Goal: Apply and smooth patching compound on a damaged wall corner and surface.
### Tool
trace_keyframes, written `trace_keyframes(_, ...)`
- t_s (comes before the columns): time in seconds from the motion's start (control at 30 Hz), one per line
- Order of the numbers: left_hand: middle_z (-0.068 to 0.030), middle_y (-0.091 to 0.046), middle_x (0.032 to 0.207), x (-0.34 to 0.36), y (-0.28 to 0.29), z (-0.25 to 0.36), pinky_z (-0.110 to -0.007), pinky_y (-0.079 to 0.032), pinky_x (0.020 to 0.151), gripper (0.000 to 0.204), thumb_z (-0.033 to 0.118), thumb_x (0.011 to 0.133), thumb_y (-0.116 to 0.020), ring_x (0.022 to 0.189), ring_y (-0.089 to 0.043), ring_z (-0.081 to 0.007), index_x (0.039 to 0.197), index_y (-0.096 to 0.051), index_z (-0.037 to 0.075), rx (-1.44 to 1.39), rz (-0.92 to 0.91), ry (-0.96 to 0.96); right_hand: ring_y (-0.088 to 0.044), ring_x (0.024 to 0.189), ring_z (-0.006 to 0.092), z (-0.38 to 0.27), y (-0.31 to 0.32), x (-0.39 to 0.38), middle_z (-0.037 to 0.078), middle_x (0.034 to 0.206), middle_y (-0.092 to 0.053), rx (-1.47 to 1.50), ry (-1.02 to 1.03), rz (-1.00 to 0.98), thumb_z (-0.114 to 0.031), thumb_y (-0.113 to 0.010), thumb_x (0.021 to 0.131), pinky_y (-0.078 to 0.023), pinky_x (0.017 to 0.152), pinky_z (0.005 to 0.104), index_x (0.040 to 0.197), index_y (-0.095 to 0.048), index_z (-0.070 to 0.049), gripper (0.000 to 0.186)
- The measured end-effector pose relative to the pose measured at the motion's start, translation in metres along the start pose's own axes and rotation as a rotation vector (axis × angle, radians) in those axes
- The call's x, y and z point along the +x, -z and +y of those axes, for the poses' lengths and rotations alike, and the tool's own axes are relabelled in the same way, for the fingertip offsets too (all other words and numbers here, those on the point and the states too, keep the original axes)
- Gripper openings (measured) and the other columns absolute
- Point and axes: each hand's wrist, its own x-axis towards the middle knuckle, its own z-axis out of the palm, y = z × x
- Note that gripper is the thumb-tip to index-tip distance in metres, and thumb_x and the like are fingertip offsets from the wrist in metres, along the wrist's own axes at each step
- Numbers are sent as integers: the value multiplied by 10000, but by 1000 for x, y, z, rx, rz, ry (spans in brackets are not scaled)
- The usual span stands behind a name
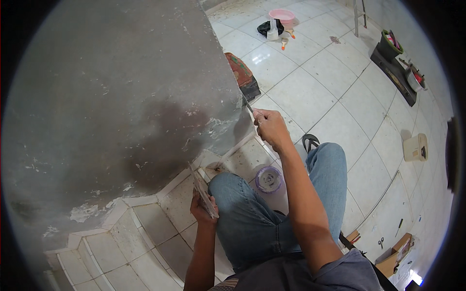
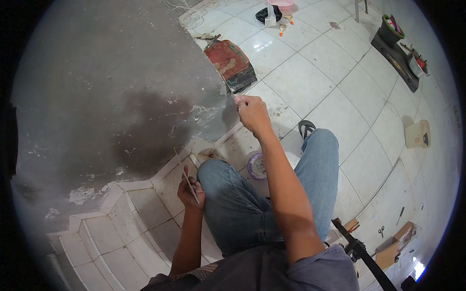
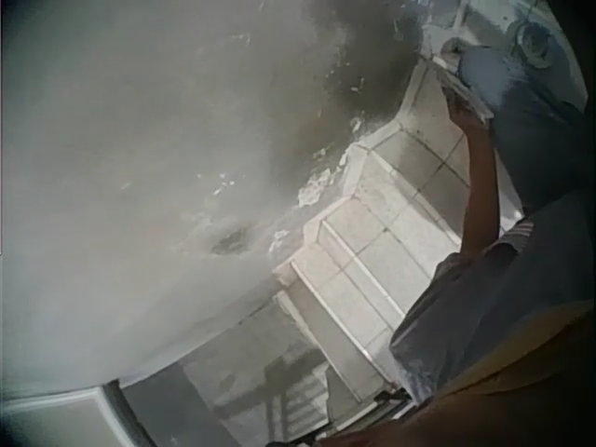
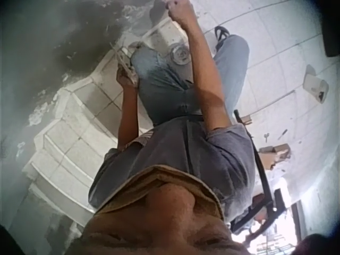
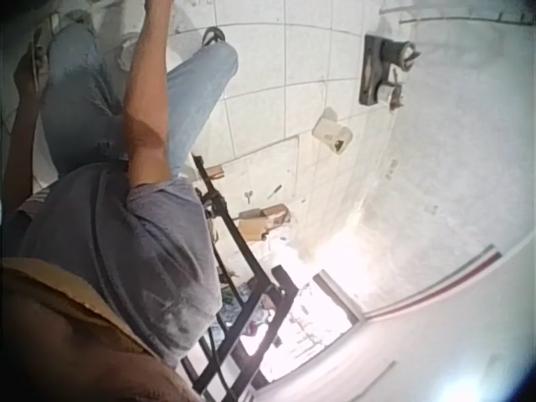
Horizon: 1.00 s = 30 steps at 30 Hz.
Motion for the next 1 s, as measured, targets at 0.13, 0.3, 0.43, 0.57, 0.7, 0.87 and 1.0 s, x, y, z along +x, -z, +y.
trace_keyframes(0.13, -52, -623, 682, 0, -1, 1, -225, -541, 589, 524, 140, 881, -476, 595, -606, -100, 1374, -403, -21, -16, 29, -6, -437, 499, 65, -6, 9, 2, -11, 679, -515, -51, -40, -78, -194, -523, 957, -368, 429, 230, 1073, -673, 9, 278)
trace_keyframes(0.3, -45, -622, 688, 2, 3, 3, -216, -526, 585, 535, 154, 882, -468, 607, -601, -106, 1381, -395, -25, 6, -21, -7, -477, 527, 94, -18, 18, -3, 15, 651, -562, 64, -41, -85, -211, -563, 925, -405, 481, 278, 1069, -698, -20, 274)
trace_keyframes(0.43, -42, -618, 689, 0, 0, 2, -210, -524, 585, 540, 157, 882, -470, 625, -601, -103, 1380, -391, -35, 18, -7, -2, -452, 516, 67, -23, 35, -1, -10, 688, -550, 142, -21, -136, -195, -550, 942, -387, 454, 233, 1109, -678, -22, 273)
trace_keyframes(0.57, -51, -606, 685, 1, 2, 2, -200, -511, 571, 546, 149, 881, -474, 626, -593, -94, 1382, -382, -45, 24, 7, -13, -457, 517, 56, -12, 39, 7, -17, 696, -538, 122, -30, -129, -199, -544, 948, -385, 451, 222, 1152, -656, -20, 294)
trace_keyframes(0.7, -58, -591, 690, 0, -1, 1, -177, -486, 544, 545, 131, 876, -476, 597, -565, -80, 1381, -381, -52, 33, 5, -28, -461, 516, 57, 3, 33, 17, -22, 711, -538, 45, -53, -157, -209, -544, 952, -388, 451, 218, 1166, -649, -23, 302)
trace_keyframes(0.87, -63, -592, 713, 4, 4, 2, -179, -495, 546, 538, 118, 881, -471, 579, -563, -85, 1387, -378, -39, 26, -40, -13, -464, 519, 54, 9, 25, 17, -21, 705, -539, 47, -83, -155, -210, -548, 947, -391, 453, 215, 1163, -651, -20, 306)
trace_keyframes(1.0, -81, -607, 745, 9, 13, 2, -202, -527, 570, 541, 112, 881, -466, 583, -584, -102, 1394, -369, -27, -24, -104, 17, -448, 518, 50, -2, 29, 13, -25, 688, -525, 30, -52, -169, -207, -547, 947, -384, 453, 219, 1166, -648, -10, 311)
